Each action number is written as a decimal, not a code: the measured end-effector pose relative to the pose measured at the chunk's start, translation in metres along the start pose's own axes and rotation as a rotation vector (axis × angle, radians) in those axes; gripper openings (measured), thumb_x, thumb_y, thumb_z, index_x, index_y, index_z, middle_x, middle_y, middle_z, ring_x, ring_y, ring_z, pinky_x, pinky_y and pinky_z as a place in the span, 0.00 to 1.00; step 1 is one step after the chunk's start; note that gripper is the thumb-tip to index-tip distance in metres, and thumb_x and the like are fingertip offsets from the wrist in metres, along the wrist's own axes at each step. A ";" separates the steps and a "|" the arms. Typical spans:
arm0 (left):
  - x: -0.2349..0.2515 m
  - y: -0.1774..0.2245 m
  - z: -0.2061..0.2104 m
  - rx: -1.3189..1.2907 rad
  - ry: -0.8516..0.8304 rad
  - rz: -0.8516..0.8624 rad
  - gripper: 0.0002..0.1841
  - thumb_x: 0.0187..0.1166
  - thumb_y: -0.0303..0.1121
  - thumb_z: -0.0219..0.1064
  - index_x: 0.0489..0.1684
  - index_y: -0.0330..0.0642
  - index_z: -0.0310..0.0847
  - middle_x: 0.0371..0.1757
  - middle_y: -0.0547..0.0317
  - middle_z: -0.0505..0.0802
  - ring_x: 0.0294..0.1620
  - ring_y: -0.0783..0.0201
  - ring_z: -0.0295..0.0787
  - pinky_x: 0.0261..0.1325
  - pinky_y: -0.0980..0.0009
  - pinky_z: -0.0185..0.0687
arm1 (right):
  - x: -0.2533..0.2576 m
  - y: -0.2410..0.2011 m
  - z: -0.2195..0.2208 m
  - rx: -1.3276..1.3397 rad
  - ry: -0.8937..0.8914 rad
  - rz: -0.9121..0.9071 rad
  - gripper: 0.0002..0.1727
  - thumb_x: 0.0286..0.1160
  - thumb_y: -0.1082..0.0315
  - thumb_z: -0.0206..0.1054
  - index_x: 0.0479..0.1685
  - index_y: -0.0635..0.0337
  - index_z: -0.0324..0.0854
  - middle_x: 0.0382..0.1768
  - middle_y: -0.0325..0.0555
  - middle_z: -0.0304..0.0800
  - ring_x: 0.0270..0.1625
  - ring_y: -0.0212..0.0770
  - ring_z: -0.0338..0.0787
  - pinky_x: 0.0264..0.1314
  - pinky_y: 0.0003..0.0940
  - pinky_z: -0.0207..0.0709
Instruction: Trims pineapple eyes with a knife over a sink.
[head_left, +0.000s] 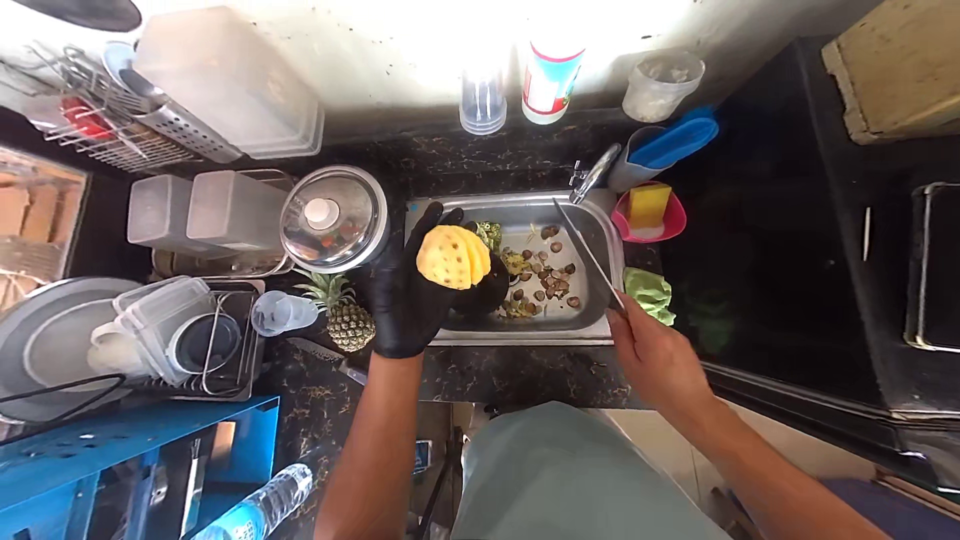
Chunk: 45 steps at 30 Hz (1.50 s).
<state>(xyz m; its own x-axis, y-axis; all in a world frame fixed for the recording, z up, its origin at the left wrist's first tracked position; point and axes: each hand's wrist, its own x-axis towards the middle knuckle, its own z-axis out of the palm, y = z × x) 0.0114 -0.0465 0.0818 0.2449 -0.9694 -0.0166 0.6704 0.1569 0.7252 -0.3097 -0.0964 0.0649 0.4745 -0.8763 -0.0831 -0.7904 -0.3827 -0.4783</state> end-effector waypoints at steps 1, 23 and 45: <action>-0.004 0.001 0.007 -0.101 0.071 -0.012 0.49 0.69 0.73 0.59 0.87 0.50 0.63 0.80 0.47 0.79 0.78 0.49 0.78 0.74 0.48 0.79 | 0.004 0.011 0.014 -0.025 -0.129 0.076 0.26 0.94 0.55 0.45 0.83 0.54 0.73 0.36 0.56 0.92 0.34 0.58 0.93 0.36 0.59 0.85; -0.004 -0.038 0.007 -0.110 0.189 -0.031 0.37 0.70 0.59 0.75 0.76 0.53 0.72 0.63 0.53 0.89 0.61 0.59 0.89 0.60 0.61 0.89 | -0.009 -0.045 -0.026 0.335 -0.311 -0.164 0.24 0.92 0.47 0.47 0.69 0.46 0.81 0.21 0.32 0.78 0.21 0.30 0.76 0.22 0.31 0.73; 0.002 -0.050 0.032 0.035 0.484 0.056 0.22 0.89 0.47 0.58 0.76 0.47 0.70 0.62 0.48 0.87 0.60 0.54 0.87 0.61 0.54 0.87 | -0.008 -0.047 -0.018 0.103 -0.072 -0.229 0.25 0.92 0.56 0.48 0.82 0.44 0.77 0.29 0.40 0.89 0.24 0.39 0.85 0.24 0.40 0.79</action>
<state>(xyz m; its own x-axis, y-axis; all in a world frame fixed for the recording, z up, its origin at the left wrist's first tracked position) -0.0442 -0.0621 0.0674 0.5831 -0.7591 -0.2895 0.6252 0.1917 0.7565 -0.2831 -0.0760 0.1036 0.6658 -0.7458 -0.0221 -0.6173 -0.5338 -0.5779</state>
